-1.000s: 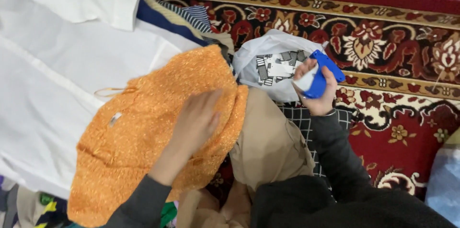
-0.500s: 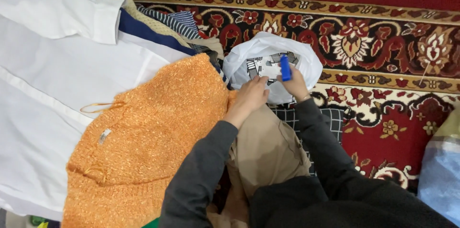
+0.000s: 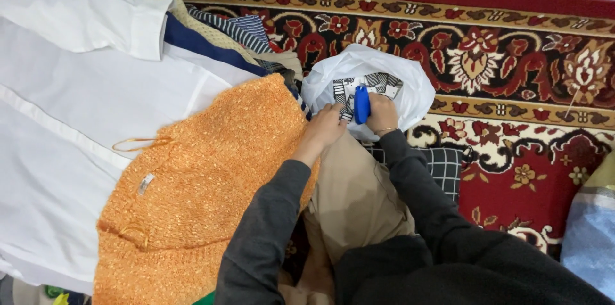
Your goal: The person attaches security tags to a white shirt, a peach-colored cardigan, and a grey patterned top using a blue tagging gun.
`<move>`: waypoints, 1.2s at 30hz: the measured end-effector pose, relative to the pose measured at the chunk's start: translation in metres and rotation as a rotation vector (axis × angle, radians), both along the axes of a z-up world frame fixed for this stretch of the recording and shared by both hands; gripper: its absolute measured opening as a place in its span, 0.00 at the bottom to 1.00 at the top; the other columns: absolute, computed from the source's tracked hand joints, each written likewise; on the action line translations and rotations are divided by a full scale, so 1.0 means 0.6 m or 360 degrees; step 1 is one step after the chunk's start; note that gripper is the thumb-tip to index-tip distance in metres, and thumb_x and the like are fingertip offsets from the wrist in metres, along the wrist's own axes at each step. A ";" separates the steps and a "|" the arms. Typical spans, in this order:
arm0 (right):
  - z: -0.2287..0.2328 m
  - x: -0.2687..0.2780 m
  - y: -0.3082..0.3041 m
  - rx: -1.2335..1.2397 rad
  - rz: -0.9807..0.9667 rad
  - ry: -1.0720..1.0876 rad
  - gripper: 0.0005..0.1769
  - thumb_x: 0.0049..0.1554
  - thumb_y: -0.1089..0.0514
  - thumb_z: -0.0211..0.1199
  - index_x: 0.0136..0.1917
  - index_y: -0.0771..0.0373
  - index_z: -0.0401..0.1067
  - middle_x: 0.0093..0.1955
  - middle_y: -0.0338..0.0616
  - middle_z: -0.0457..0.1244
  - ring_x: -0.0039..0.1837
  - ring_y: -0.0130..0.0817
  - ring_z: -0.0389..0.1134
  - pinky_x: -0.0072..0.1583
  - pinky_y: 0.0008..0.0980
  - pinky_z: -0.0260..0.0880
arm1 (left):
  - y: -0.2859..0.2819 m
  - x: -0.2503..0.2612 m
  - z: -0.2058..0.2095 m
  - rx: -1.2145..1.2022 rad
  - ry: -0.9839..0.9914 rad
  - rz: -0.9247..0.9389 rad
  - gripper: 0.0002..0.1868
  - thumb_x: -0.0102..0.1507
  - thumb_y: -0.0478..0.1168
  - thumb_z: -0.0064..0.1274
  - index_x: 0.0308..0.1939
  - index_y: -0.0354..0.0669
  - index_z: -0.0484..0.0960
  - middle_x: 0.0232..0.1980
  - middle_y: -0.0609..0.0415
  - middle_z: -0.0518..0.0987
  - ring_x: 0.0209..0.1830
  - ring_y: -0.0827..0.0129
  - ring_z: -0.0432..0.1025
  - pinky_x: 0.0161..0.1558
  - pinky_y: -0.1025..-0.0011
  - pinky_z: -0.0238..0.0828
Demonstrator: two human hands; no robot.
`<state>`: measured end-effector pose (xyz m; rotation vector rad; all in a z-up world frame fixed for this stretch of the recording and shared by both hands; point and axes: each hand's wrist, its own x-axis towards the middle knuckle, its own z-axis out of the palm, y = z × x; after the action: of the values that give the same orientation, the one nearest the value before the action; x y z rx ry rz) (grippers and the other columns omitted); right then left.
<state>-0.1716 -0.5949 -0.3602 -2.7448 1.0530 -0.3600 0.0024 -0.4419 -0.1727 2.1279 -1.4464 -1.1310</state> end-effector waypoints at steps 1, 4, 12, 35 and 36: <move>0.005 -0.002 0.000 0.0002 -0.0005 0.0001 0.14 0.48 0.58 0.63 0.50 0.54 0.72 0.43 0.38 0.67 0.50 0.41 0.71 0.54 0.38 0.71 | 0.002 -0.001 -0.004 0.0002 0.0001 -0.0005 0.28 0.68 0.45 0.45 0.70 0.36 0.68 0.64 0.32 0.72 0.64 0.37 0.70 0.63 0.41 0.67; 0.060 -0.006 0.007 0.0175 -0.0077 0.0008 0.13 0.48 0.59 0.64 0.48 0.56 0.70 0.42 0.42 0.67 0.50 0.47 0.71 0.53 0.43 0.72 | 0.003 -0.005 -0.008 -0.0060 -0.0008 0.0018 0.27 0.68 0.44 0.45 0.70 0.37 0.69 0.63 0.32 0.74 0.63 0.36 0.71 0.62 0.42 0.69; 0.143 -0.024 0.009 0.0930 -0.0264 -0.0508 0.23 0.50 0.53 0.72 0.57 0.57 0.70 0.53 0.50 0.69 0.61 0.56 0.69 0.63 0.51 0.68 | -0.001 -0.012 -0.011 -0.0084 -0.0038 -0.0018 0.26 0.67 0.44 0.47 0.69 0.40 0.71 0.63 0.34 0.74 0.63 0.39 0.72 0.61 0.43 0.70; 0.274 -0.024 0.044 0.2004 -0.0162 -0.1681 0.16 0.48 0.67 0.78 0.45 0.61 0.72 0.42 0.39 0.67 0.45 0.30 0.70 0.53 0.33 0.72 | -0.040 -0.036 0.031 -0.0819 0.0740 0.0626 0.24 0.65 0.53 0.62 0.56 0.40 0.82 0.53 0.41 0.78 0.54 0.51 0.77 0.58 0.56 0.74; 0.278 -0.022 0.048 0.2051 -0.0158 -0.1717 0.16 0.48 0.69 0.78 0.45 0.62 0.73 0.42 0.41 0.67 0.45 0.31 0.70 0.53 0.35 0.73 | -0.042 -0.038 0.031 -0.0836 0.0837 0.0680 0.25 0.62 0.53 0.67 0.53 0.38 0.83 0.54 0.40 0.78 0.55 0.51 0.77 0.59 0.56 0.73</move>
<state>-0.1850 -0.5659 -0.1931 -1.0708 0.6613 -0.7066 -0.0205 -0.4673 -0.1541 1.5167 -0.8662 -0.9175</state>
